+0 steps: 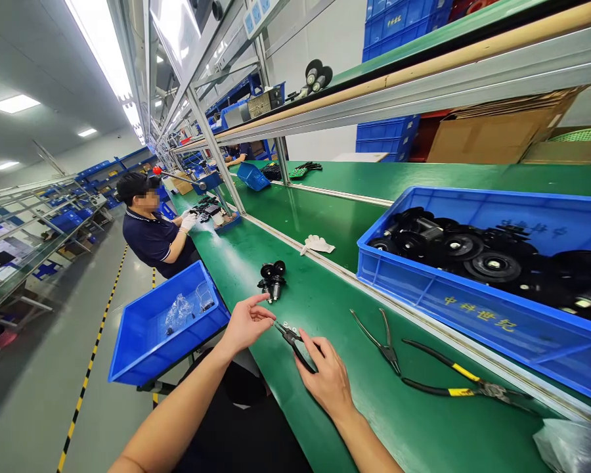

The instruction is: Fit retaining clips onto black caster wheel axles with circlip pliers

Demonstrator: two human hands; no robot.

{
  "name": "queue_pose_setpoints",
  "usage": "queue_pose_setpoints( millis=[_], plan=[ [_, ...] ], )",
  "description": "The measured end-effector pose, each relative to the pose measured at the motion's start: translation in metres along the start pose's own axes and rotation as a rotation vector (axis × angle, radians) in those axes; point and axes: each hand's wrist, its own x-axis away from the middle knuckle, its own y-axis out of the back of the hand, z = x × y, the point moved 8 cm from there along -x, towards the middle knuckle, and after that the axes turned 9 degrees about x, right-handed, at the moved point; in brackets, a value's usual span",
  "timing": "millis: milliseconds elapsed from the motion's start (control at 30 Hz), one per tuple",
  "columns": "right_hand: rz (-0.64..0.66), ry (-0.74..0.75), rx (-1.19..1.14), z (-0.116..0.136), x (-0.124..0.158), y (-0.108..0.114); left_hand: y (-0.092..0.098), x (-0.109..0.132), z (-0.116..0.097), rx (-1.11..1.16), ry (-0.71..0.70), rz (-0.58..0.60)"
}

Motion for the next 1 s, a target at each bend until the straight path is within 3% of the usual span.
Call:
queue_pose_setpoints(
  millis=[567, 833, 1000],
  plan=[
    [0.046, -0.014, 0.035, -0.0031, 0.0017, -0.0040, -0.0011, -0.0007, 0.0020, -0.016, -0.013, -0.015],
    [0.029, 0.043, 0.195, 0.0034, -0.0004, -0.0007, -0.0016, 0.0008, 0.0009, 0.022, -0.026, -0.040],
    [0.042, 0.014, 0.093, 0.0034, -0.0002, -0.0003, -0.0031, 0.0030, 0.0045, 0.055, -0.045, 0.011]
  ],
)
